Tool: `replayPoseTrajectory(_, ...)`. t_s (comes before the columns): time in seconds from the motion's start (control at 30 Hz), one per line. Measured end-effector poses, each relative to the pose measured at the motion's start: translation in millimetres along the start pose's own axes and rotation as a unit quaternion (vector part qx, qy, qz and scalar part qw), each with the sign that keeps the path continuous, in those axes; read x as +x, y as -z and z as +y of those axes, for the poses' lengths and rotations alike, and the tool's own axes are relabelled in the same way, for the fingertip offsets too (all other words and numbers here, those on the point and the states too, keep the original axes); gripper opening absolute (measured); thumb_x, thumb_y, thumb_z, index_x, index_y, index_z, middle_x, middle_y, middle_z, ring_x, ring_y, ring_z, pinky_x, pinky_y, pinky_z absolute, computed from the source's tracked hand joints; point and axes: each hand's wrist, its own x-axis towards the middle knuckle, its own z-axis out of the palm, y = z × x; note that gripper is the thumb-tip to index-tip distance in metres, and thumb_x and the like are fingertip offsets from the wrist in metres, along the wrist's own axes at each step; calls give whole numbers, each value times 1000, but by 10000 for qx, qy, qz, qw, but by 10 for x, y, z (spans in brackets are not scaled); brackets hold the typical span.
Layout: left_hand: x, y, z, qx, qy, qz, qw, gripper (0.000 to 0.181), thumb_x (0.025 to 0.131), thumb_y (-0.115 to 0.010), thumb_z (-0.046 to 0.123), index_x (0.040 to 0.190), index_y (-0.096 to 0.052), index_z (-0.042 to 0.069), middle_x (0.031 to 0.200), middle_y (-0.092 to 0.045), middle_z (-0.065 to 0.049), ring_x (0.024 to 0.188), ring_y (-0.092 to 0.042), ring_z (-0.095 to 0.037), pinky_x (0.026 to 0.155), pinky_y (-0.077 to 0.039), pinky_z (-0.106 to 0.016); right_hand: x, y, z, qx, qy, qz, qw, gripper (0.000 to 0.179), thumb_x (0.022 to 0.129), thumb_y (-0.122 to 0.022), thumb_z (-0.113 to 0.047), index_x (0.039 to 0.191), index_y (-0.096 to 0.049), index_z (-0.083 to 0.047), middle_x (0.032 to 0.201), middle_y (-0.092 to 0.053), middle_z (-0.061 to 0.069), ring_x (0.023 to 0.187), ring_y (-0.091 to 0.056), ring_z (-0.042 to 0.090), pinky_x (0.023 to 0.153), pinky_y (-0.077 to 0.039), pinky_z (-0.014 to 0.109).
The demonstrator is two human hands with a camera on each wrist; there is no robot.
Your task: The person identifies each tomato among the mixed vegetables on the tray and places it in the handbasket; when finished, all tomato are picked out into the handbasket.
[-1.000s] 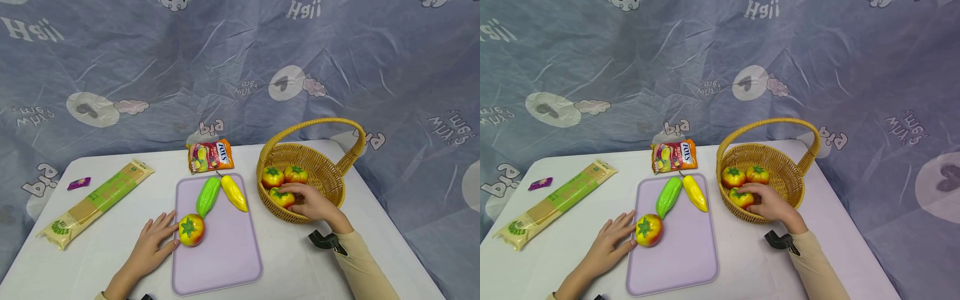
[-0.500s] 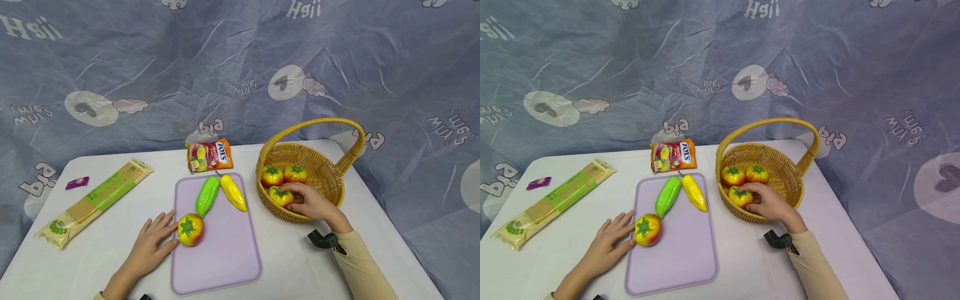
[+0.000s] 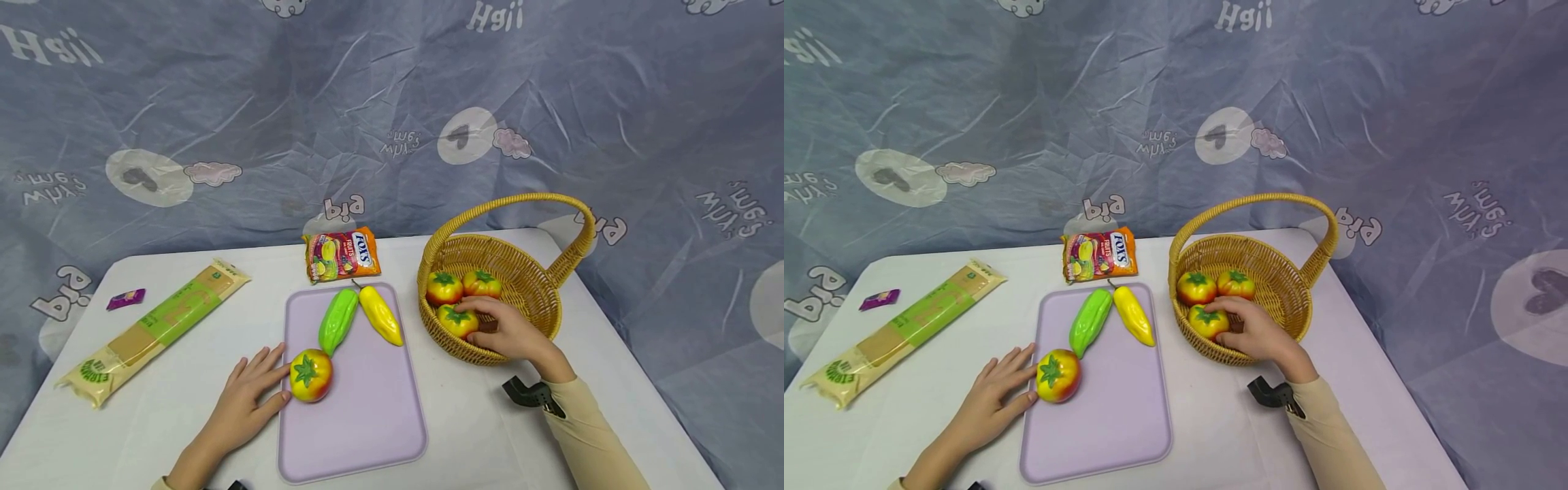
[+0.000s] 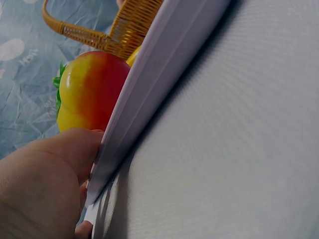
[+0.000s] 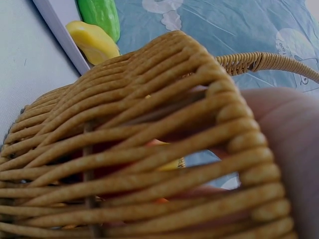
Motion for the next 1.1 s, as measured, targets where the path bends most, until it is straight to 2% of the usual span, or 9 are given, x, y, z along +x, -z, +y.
replayPoseTrajectory(0.17,-3,-3,-1,-7,13,-13,10000,44,89,-75,25,131,-70,12,154,-53,-13,141,-44,-51,120,-20,-66,-1,4,-13,-44,-10,23,10000,47,81,-80,-1,125,-69,-10,130,-70,8,121,-61,27,96,-57,46)
replayPoseTrajectory(0.33,-5,-6,-4,-13,34,-23,10000,44,89,-75,25,131,-70,12,154,-53,-12,141,-44,-51,120,-20,-66,0,4,-16,-53,-28,28,10000,47,81,-80,-1,126,-69,-11,130,-70,8,123,-61,28,97,-56,49)
replayPoseTrajectory(0.63,-6,-7,-8,-3,31,-23,10000,44,89,-75,25,130,-70,12,154,-53,-12,141,-44,-51,120,-20,-66,-2,10,-20,245,-158,-47,9996,46,84,-79,-2,128,-68,-9,131,-68,11,120,-62,28,93,-59,44)
replayPoseTrajectory(0.83,-6,-9,-12,26,49,-35,10000,44,89,-75,26,131,-70,13,155,-53,-12,142,-44,-50,122,-19,-64,-6,12,4,149,-125,-8,9998,44,85,-78,-5,128,-68,-11,130,-69,8,121,-62,25,97,-58,41)
replayPoseTrajectory(1.0,-6,-10,-14,46,40,-25,10000,44,90,-75,26,131,-70,13,155,-53,-12,142,-44,-49,122,-19,-63,-6,13,5,207,-111,70,9997,44,85,-77,-5,128,-69,-11,130,-70,8,123,-61,27,99,-56,44)
replayPoseTrajectory(1.1,-6,-11,-13,41,34,-11,10000,44,89,-75,26,131,-70,13,154,-53,-12,141,-44,-50,122,-20,-64,-10,16,-5,381,-44,179,9991,44,85,-75,-1,128,-68,-8,132,-68,12,121,-62,28,96,-58,46)
